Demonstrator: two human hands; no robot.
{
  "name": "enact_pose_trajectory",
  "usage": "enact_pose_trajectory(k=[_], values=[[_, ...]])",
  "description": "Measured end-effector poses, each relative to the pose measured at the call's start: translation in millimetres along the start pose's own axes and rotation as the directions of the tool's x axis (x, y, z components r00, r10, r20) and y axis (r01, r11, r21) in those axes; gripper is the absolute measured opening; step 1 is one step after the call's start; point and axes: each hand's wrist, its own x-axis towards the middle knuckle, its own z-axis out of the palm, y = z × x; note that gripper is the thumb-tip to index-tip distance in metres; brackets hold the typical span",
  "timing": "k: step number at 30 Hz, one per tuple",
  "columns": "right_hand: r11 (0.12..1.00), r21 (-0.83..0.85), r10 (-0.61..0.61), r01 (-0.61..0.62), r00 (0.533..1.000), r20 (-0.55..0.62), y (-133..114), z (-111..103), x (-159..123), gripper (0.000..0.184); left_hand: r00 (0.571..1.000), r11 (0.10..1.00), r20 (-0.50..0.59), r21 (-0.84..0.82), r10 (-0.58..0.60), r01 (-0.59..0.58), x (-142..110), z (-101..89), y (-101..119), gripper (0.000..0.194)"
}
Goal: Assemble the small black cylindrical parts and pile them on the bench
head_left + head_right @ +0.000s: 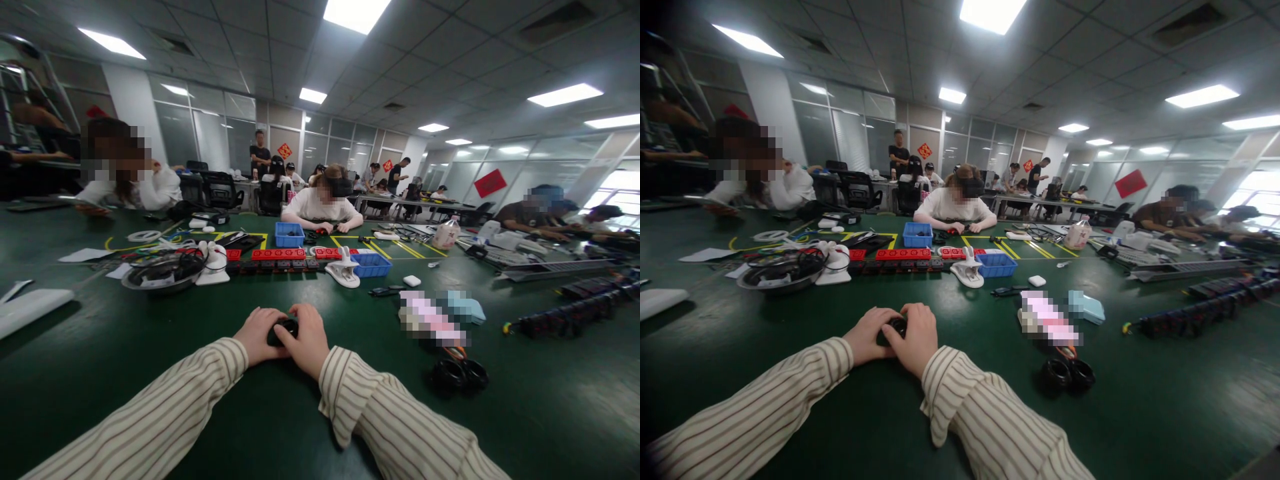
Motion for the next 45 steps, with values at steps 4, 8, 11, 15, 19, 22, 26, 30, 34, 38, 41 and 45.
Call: enact_pose_trajectory(k=[4,8,11,15,19,22,26,30,34,38,41,45], values=[[1.0,-0.019,0.016,-0.015,0.999,0.033,2,1,2,0.025,1.0,1.0,0.019,0.022,0.006,-0.007,2,0.8,-3,0.044],[1.0,0.005,-0.022,0.021,0.999,0.045,0,1,3,0.016,0.999,0.999,0.029,0.02,0.032,-0.032,4,0.7,-6,0.034],[0.996,0.033,-0.086,0.084,0.995,0.057,0,0,3,0.013,0.999,0.999,0.025,0.005,0.041,-0.041,5,-0.6,-5,0.033],[0.968,0.107,-0.237,0.229,0.969,0.067,0,-1,0,0.022,0.998,0.999,0.021,-0.017,0.051,-0.05,4,-1.0,-5,0.034],[0.948,0.147,-0.29,0.281,0.956,0.04,-1,-3,-2,0.027,0.997,0.997,0.018,-0.039,0.071,-0.071,3,1.7,-10,0.04],[0.96,0.132,-0.25,0.246,0.968,0.013,-4,-6,-3,0.025,0.997,0.997,0.009,-0.041,0.072,-0.071,2,4.8,-13,0.052],[0.991,0.063,-0.118,0.12,0.992,-0.033,-5,-5,-2,0.023,0.996,0.997,-0.054,-0.035,0.071,-0.073,0,7.5,-12,0.058],[1.0,-0.014,-0.003,0.003,1.0,-0.009,-2,-2,-1,0.029,0.995,0.996,-0.073,-0.048,0.07,-0.073,1,6.1,-8,0.046],[0.999,-0.039,-0.012,0.014,0.999,0.047,-1,-2,2,0.016,0.998,0.995,-0.033,-0.074,0.06,-0.063,2,2.8,-6,0.035],[0.995,-0.011,-0.102,0.103,0.991,0.082,-3,-4,2,0.014,0.997,0.99,-0.019,-0.118,0.069,-0.071,2,-0.4,-7,0.041],[0.98,0.042,-0.199,0.195,0.974,0.112,-3,-6,1,0.025,0.997,0.987,-0.019,-0.138,0.081,-0.083,2,-1.6,-8,0.042],[0.964,0.092,-0.258,0.249,0.961,0.104,-3,-8,0,0.032,0.996,0.987,-0.018,-0.13,0.092,-0.093,2,-0.1,-9,0.037]])
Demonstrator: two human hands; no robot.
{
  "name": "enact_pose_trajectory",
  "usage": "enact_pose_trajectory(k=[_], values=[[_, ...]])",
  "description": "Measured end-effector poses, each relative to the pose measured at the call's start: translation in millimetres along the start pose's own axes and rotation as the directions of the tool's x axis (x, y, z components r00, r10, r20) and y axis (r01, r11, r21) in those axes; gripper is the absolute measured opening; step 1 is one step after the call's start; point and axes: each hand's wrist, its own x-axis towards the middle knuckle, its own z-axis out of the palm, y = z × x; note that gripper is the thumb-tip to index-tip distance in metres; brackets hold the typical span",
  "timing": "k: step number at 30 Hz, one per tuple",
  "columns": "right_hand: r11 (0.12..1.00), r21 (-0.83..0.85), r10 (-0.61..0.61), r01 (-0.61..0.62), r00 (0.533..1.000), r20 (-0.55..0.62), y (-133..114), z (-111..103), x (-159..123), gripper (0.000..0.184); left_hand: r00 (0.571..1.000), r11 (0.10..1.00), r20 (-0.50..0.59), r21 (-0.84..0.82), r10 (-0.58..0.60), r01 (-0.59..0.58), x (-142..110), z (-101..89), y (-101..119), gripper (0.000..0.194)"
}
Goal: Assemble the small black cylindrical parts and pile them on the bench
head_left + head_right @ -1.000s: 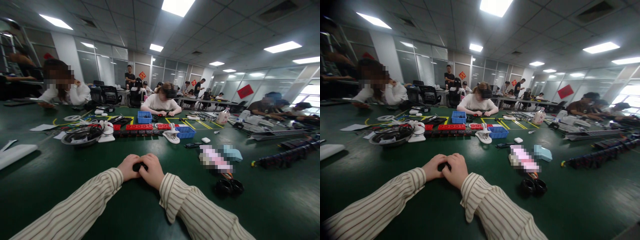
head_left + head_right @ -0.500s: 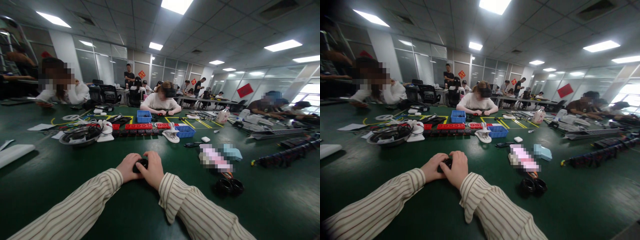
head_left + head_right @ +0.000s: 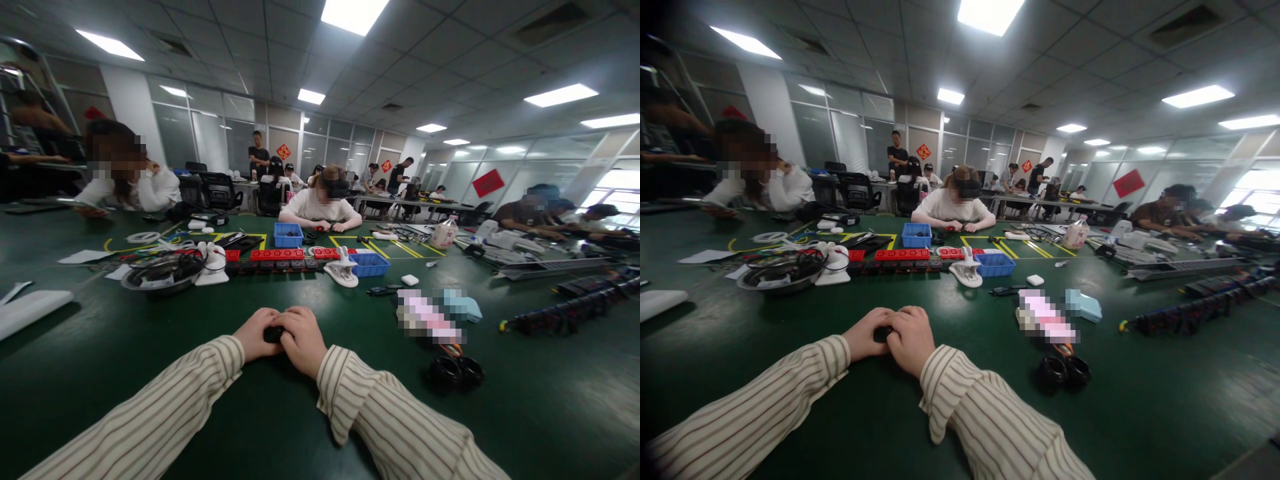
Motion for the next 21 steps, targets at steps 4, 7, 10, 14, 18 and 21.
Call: enact_pose_trajectory(k=[4,7,10,14,18,21], values=[[1.0,0.006,0.014,-0.014,0.999,-0.048,-3.2,-0.2,-1.5,0.028,0.999,1.0,-0.045,0.024,-0.006,0.007,-1.1,2.8,-0.2,0.048],[0.994,-0.029,0.1,-0.104,0.989,-0.109,-4.1,1.8,-1.7,0.03,0.999,0.999,-0.051,0.043,-0.015,0.017,-1.8,3.7,0.9,0.054],[0.974,-0.073,0.204,-0.215,0.97,-0.135,-1.3,4.8,-1.1,0.033,0.999,0.998,-0.05,0.065,-0.009,0.013,-2.0,3.9,2.0,0.052],[0.954,-0.114,0.265,-0.276,0.959,-0.104,1.8,6.5,0.6,0.028,0.999,0.995,-0.045,0.096,-0.008,0.012,-1.1,4.4,1.3,0.042],[0.961,-0.119,0.244,-0.251,0.967,-0.07,0.1,6.0,2.3,0.02,1.0,0.996,-0.016,0.085,-0.025,0.027,0.3,4.1,-1.0,0.036],[0.971,-0.115,0.202,-0.209,0.977,-0.064,-0.4,6.0,2.5,0.016,1.0,0.999,-0.007,0.041,-0.027,0.027,0.9,3.0,-3.2,0.04]])
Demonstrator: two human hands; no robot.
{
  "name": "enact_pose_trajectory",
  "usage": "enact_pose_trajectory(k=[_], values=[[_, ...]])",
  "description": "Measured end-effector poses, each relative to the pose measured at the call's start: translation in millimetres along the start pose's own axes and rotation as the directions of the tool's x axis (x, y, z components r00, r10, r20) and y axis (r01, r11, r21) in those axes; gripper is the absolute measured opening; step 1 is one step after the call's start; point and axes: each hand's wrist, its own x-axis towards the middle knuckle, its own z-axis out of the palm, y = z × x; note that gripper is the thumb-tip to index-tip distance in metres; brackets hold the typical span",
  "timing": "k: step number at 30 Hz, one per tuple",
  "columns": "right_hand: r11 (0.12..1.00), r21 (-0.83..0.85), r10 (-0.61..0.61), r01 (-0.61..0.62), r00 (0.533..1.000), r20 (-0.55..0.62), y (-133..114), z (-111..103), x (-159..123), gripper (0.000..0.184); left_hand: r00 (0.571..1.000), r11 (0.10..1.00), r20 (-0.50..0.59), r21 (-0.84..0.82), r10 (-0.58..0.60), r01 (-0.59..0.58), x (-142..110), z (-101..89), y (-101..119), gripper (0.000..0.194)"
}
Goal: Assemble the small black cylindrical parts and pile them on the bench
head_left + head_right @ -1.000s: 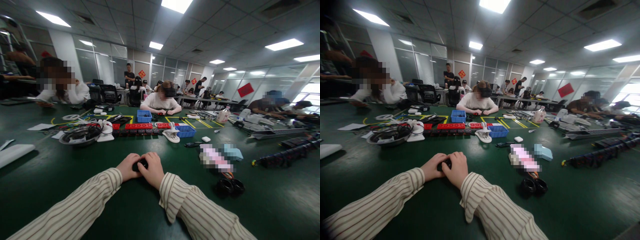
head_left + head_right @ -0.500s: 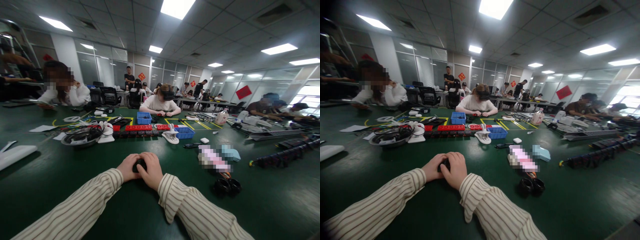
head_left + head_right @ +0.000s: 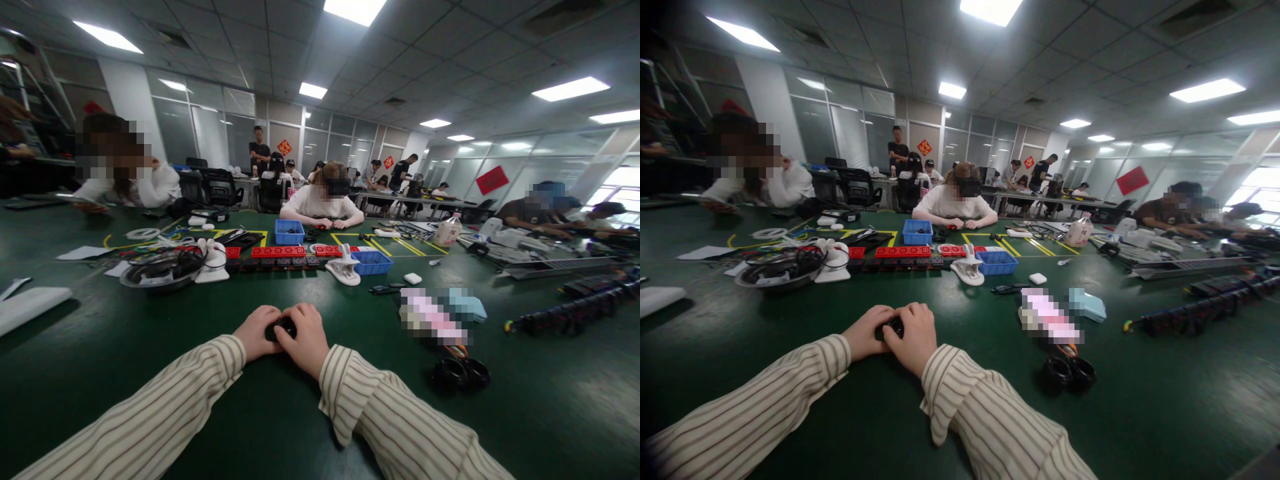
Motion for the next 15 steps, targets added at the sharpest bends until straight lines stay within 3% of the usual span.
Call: enact_pose_trajectory(k=[9,12,15], values=[[0.974,0.111,-0.202,0.197,0.979,0.038,0.4,-5.8,-2.8,0.03,1.0,1.0,-0.002,-0.022,0.006,-0.006,-0.5,-0.5,-3.0,0.041],[0.976,0.125,-0.179,0.178,0.984,-0.004,-2.8,-6.7,-4.3,0.032,1.0,1.0,-0.019,-0.006,0.001,-0.001,-1.5,0.3,-1.3,0.05],[0.992,0.09,-0.079,0.085,0.995,-0.064,-2.2,-3.9,-4.5,0.035,0.999,1.0,-0.042,0.019,-0.004,0.005,-2.6,0.8,2.1,0.054]])
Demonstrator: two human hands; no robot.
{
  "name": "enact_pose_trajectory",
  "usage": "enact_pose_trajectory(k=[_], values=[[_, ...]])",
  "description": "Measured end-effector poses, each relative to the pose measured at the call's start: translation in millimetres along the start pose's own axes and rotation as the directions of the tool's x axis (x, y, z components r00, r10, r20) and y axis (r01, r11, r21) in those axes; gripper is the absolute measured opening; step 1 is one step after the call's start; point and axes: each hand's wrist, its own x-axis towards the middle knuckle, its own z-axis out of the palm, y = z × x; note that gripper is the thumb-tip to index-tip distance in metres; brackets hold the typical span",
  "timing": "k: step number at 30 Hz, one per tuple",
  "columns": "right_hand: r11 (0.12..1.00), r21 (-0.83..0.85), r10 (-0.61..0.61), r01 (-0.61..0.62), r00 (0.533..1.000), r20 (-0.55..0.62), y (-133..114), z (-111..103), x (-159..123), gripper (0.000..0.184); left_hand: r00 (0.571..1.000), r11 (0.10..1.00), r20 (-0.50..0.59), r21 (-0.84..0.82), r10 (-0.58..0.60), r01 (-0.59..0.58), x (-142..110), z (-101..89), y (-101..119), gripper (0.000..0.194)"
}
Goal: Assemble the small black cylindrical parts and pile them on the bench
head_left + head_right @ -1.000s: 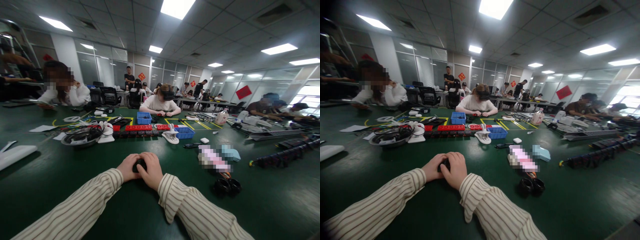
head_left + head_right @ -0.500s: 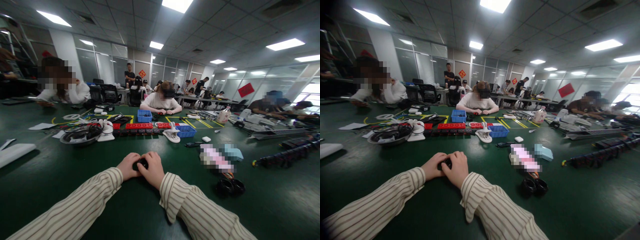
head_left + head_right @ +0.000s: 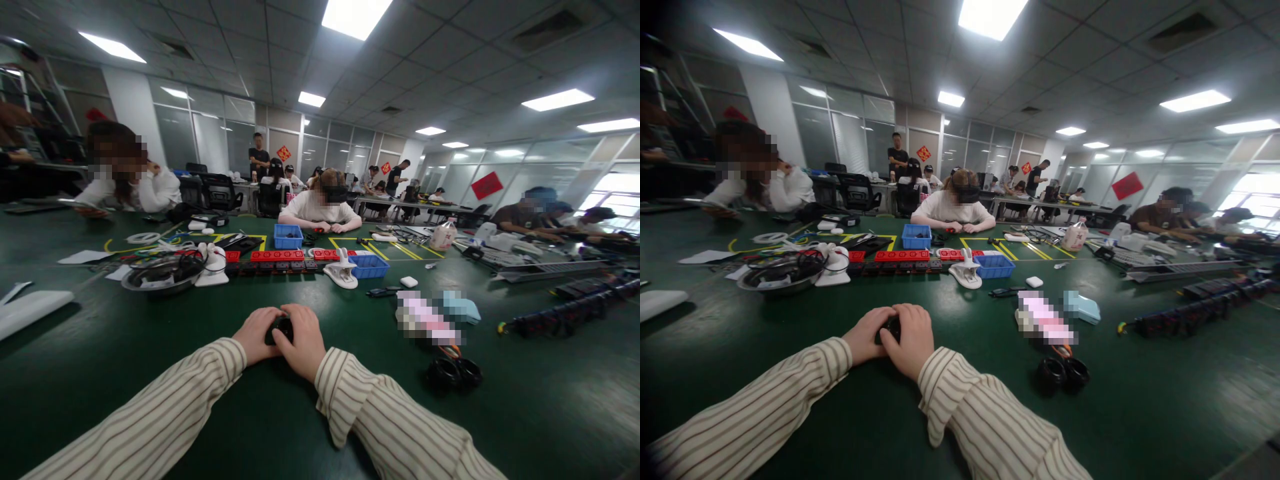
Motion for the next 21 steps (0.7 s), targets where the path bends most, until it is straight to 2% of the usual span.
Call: enact_pose_trajectory(k=[5,10,17,21], values=[[0.983,-0.102,0.15,-0.151,0.988,-0.023,7.5,6.4,1.2,0.037,1.0,0.998,-0.029,0.067,0.004,-0.002,-0.8,-1.4,6.6,0.049],[0.978,-0.125,0.168,-0.165,0.986,0.017,8.1,7.4,3.4,0.029,1.0,0.998,-0.022,0.07,-0.002,0.003,1.1,-4.0,7.7,0.037],[0.995,-0.068,0.084,-0.08,0.995,0.059,6.3,4.2,4.1,0.017,1.0,0.997,0.007,-0.07,-0.015,0.016,2.2,-5.8,3.8,0.038],[1.0,0.001,-0.03,0.03,0.994,0.108,6.8,2.0,3.4,0.023,0.997,0.989,0.068,-0.15,0.02,-0.01,2.0,-8.4,2.1,0.048]])
